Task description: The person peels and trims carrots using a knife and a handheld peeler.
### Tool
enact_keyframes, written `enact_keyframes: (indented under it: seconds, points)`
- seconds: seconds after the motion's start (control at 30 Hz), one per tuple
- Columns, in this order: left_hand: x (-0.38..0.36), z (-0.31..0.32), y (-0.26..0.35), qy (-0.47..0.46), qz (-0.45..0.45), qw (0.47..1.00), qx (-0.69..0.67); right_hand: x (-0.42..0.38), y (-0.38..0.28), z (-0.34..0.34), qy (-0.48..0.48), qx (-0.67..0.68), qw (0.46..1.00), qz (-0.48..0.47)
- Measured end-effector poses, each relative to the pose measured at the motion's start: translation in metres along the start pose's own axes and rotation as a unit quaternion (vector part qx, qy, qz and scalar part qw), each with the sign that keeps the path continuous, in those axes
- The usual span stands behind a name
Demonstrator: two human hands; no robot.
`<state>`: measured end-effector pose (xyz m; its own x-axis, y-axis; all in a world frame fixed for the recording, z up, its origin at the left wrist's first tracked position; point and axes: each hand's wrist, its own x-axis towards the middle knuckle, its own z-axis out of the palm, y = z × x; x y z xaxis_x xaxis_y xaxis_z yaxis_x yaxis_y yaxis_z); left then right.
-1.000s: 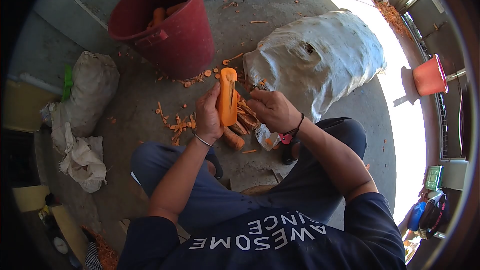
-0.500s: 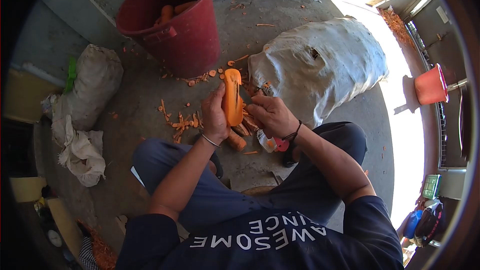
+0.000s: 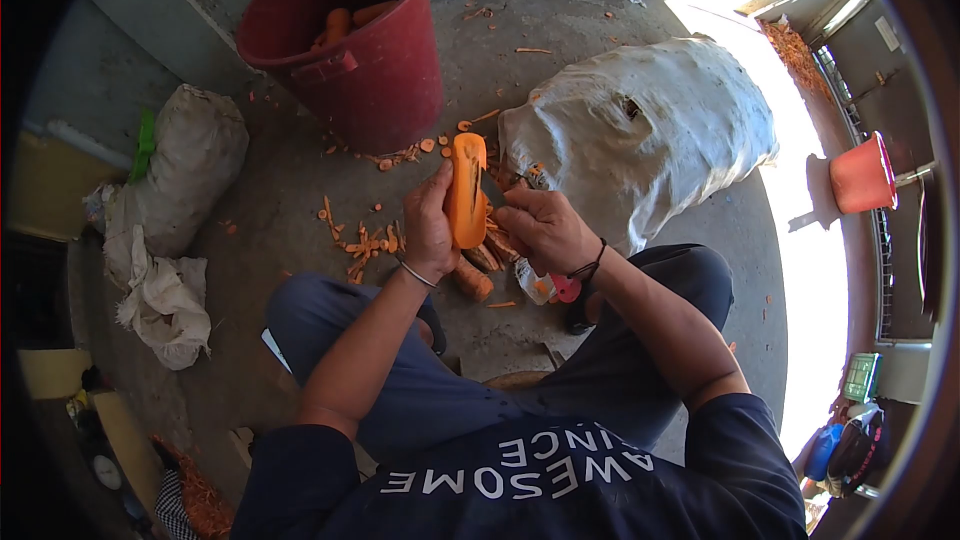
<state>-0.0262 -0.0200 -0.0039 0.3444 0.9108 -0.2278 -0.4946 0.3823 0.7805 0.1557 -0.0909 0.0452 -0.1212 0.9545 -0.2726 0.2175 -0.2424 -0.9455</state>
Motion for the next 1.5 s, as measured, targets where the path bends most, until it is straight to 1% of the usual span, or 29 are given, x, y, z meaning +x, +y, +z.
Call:
enact_keyframes:
  seconds: [0.1, 0.13, 0.2, 0.27, 0.3, 0.37, 0.53, 0.6, 0.63, 0.7, 0.8, 0.83, 0.87, 0.93, 1.0, 1.03, 1.1, 1.13, 1.2, 1.23, 1.27, 1.3, 1.33, 1.37, 1.4, 1.43, 1.5]
  points:
    - [0.001, -0.001, -0.005, -0.001, 0.013, 1.0, -0.017, -0.001, -0.002, 0.001, 0.002, -0.005, 1.0, 0.0]
    - [0.002, 0.0, -0.006, -0.001, 0.014, 1.0, -0.017, -0.003, -0.004, 0.003, -0.006, 0.001, 1.0, 0.014]
    - [0.001, 0.009, -0.002, 0.029, 0.028, 0.998, -0.052, -0.004, -0.004, 0.007, -0.014, 0.005, 1.0, 0.027]
    - [0.0, 0.012, 0.003, 0.032, 0.037, 0.998, -0.042, -0.004, 0.001, 0.011, -0.012, -0.034, 0.998, -0.058]
    - [0.002, 0.014, 0.004, 0.033, 0.048, 0.998, -0.032, -0.003, -0.001, 0.01, -0.014, -0.036, 0.998, -0.059]
    - [0.004, 0.011, 0.003, 0.028, 0.062, 0.997, -0.024, -0.003, -0.003, 0.009, -0.027, 0.051, 0.998, 0.025]
    - [0.007, 0.003, -0.008, 0.02, 0.077, 0.996, -0.027, -0.001, -0.005, 0.005, -0.032, 0.02, 0.999, 0.006]
    - [0.006, 0.006, -0.009, 0.035, 0.101, 0.992, -0.063, 0.0, -0.006, 0.006, -0.032, 0.013, 0.999, -0.001]
    - [0.006, 0.008, -0.01, 0.033, 0.101, 0.992, -0.062, 0.001, -0.006, 0.007, -0.041, 0.027, 0.999, 0.005]
    - [0.004, 0.012, -0.011, 0.076, 0.138, 0.987, -0.039, 0.002, -0.005, 0.008, -0.05, 0.04, 0.998, 0.011]
    - [0.004, 0.013, -0.011, 0.077, 0.16, 0.984, -0.023, 0.004, -0.005, 0.009, -0.048, 0.015, 0.999, 0.002]
    - [0.004, 0.013, -0.011, 0.077, 0.161, 0.984, -0.022, 0.004, -0.006, 0.008, -0.047, -0.011, 0.999, -0.016]
    - [0.005, 0.014, -0.011, 0.078, 0.151, 0.985, -0.027, 0.004, -0.007, 0.007, -0.046, -0.038, 0.998, -0.034]
    - [0.006, 0.013, -0.009, 0.079, 0.142, 0.986, -0.031, 0.008, -0.002, 0.007, -0.04, -0.037, 0.998, -0.038]
    - [0.008, 0.01, -0.004, 0.032, 0.08, 0.995, -0.044, 0.006, -0.007, 0.005, -0.036, -0.037, 0.998, -0.041]
    - [0.009, 0.009, -0.001, 0.032, 0.081, 0.995, -0.045, 0.003, -0.012, 0.0, -0.047, -0.044, 0.998, -0.027]
    - [0.008, 0.008, 0.008, -0.03, 0.023, 0.999, -0.009, 0.0, -0.02, -0.01, -0.058, -0.049, 0.997, -0.013]
    - [0.007, 0.01, 0.008, -0.03, 0.022, 0.999, -0.01, 0.0, -0.021, -0.016, -0.077, -0.038, 0.996, 0.003]
    - [0.002, 0.016, 0.014, -0.058, -0.02, 0.998, -0.008, 0.0, -0.014, -0.021, -0.098, -0.027, 0.995, 0.022]
    - [0.004, 0.014, 0.008, -0.055, -0.02, 0.998, -0.008, 0.003, -0.004, -0.02, -0.087, -0.136, 0.982, -0.096]
    - [0.008, 0.014, 0.001, -0.023, 0.011, 1.0, 0.003, 0.004, -0.003, -0.018, -0.073, -0.239, 0.945, -0.212]
    - [0.009, 0.012, -0.003, 0.008, 0.041, 0.999, 0.014, 0.002, -0.003, -0.014, -0.075, -0.238, 0.945, -0.21]
    - [0.009, 0.01, -0.007, 0.009, 0.04, 0.999, 0.014, -0.002, -0.005, -0.006, -0.056, -0.21, 0.964, -0.15]
    - [0.008, 0.011, -0.007, 0.024, 0.073, 0.997, 0.029, -0.003, -0.009, 0.0, -0.036, -0.183, 0.978, -0.09]
    - [0.007, 0.013, -0.006, 0.039, 0.107, 0.993, 0.044, -0.002, -0.009, 0.003, -0.035, -0.184, 0.978, -0.091]
    - [0.006, 0.016, -0.006, 0.036, 0.106, 0.993, 0.044, -0.001, -0.005, 0.006, -0.022, -0.166, 0.983, -0.075]
    - [0.003, 0.023, -0.005, 0.073, 0.119, 0.99, -0.012, 0.001, 0.0, 0.009, -0.007, -0.148, 0.987, -0.057]
